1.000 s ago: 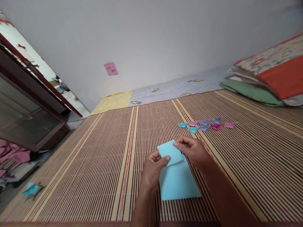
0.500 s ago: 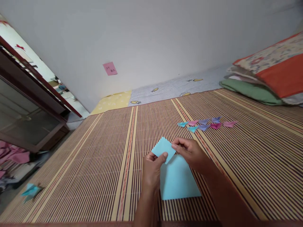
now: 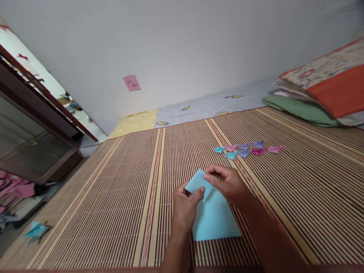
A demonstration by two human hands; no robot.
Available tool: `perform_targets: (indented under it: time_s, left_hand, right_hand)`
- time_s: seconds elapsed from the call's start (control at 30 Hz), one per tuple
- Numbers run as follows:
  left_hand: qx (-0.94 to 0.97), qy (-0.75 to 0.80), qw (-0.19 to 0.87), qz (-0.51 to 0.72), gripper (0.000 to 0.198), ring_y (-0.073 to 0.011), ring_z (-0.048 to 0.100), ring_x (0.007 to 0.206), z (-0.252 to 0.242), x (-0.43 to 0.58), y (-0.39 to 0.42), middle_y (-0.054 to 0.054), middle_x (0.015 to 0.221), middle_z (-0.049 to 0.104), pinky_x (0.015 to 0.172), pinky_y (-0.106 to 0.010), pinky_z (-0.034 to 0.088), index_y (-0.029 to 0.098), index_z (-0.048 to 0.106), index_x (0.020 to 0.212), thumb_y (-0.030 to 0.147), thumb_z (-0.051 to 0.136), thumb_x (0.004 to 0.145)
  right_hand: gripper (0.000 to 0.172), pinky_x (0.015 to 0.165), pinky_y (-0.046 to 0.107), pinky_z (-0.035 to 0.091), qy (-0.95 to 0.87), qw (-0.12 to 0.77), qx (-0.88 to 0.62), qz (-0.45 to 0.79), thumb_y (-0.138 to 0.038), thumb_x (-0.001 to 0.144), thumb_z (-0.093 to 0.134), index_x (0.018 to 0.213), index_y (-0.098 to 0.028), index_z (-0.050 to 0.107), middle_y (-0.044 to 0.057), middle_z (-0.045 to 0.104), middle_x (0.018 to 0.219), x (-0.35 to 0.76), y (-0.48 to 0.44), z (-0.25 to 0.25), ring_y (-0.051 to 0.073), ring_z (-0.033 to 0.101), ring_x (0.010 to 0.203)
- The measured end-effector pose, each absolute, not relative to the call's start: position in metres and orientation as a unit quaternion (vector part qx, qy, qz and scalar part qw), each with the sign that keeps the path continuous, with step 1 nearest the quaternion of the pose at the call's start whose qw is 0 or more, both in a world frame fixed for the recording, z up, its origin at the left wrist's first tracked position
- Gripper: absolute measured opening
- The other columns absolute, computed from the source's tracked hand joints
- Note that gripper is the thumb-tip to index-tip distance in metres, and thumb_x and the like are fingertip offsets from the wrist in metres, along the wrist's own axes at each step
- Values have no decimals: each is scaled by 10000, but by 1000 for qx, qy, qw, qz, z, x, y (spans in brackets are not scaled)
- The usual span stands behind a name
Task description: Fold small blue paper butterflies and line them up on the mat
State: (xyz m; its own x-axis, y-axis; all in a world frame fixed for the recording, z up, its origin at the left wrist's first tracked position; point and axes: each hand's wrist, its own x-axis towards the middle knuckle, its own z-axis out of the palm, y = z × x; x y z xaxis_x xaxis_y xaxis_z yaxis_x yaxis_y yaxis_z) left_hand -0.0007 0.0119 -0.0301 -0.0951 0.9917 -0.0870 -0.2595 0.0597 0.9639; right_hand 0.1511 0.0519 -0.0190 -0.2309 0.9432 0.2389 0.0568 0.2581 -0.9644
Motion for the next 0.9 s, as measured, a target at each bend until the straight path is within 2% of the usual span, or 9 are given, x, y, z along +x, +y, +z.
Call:
perform_targets:
  time_s: [0.2, 0.33, 0.47, 0.67, 0.9]
  left_hand:
    - [405, 472, 567, 540, 214, -123, 547, 551, -32, 1, 11, -25, 651, 672, 546, -234, 429, 128, 771, 768, 302, 853, 676]
    - [396, 475, 569, 542, 242, -129, 567, 541, -31, 2, 11, -45, 656, 698, 548, -244, 449, 115, 770, 758, 311, 869, 658]
    - [338, 463, 591, 568, 294, -170, 641, 568, -30, 3, 12, -75, 710, 752, 595, -286, 500, 112, 782, 819, 318, 882, 634]
    - [272, 423, 585, 636, 314, -225, 722, 672, -31, 3, 16, -103, 817, 794, 692, -339, 544, 118, 766, 874, 291, 880, 638]
    - [197, 427, 559, 683, 382, -220, 744, 791, -34, 3, 19, -107, 914, 801, 787, -330, 542, 129, 751, 937, 300, 898, 628]
  right_hand:
    - [284, 507, 241, 370, -616, 478, -401, 481, -406, 895, 632, 708, -192, 619, -19, 518, 629, 152, 54, -25, 126, 456, 573]
    - [289, 510, 244, 384, -586, 477, -392, 525, -441, 879, 641, 738, -187, 636, -15, 539, 643, 154, 56, -28, 126, 469, 570]
    - [306, 511, 247, 389, -576, 479, -403, 525, -463, 850, 660, 715, -189, 634, -21, 540, 619, 154, 59, -27, 127, 479, 556]
    - [292, 588, 269, 426, -607, 460, -393, 515, -414, 840, 668, 660, -186, 640, -8, 583, 599, 157, 62, -28, 143, 540, 593]
    - [257, 570, 258, 399, -547, 486, -384, 563, -423, 813, 719, 745, -182, 659, -16, 596, 659, 150, 59, -29, 125, 511, 596]
